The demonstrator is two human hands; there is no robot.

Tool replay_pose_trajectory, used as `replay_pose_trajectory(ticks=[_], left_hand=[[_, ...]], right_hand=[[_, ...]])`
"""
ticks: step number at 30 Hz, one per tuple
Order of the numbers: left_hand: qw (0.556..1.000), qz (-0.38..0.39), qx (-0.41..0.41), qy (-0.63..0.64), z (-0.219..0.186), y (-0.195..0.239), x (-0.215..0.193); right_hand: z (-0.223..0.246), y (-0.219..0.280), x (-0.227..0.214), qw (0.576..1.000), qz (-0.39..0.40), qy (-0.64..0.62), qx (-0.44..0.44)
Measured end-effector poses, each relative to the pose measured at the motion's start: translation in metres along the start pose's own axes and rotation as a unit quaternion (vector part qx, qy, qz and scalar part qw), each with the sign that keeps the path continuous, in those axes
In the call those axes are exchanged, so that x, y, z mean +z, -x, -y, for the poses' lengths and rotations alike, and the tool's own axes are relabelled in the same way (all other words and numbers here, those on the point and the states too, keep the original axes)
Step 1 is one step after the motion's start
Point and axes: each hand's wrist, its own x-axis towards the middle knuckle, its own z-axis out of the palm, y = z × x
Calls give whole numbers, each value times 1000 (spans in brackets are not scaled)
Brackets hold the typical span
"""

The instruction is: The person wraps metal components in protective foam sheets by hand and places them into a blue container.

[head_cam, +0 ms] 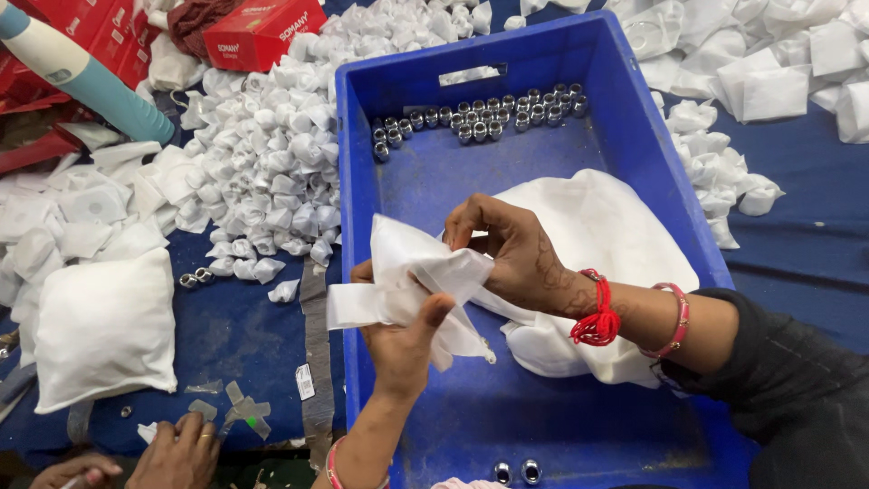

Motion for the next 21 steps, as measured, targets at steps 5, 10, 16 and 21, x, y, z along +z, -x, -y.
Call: replay_pose_trajectory(ticks=[5, 10, 16, 21], left_hand=[[992, 10, -75, 104, -6, 0, 7], [991, 70, -110, -2, 0, 10, 18], [997, 52, -51, 30, 7, 16, 13], [988, 27, 3, 150, 4, 3, -5]], right_hand=[[3, 3, 8, 996, -34, 80, -3], [1, 1, 6, 999, -21, 24, 10], [-7, -2, -12, 993, 6, -116, 7], [-2, 1, -20, 996, 19, -82, -6]])
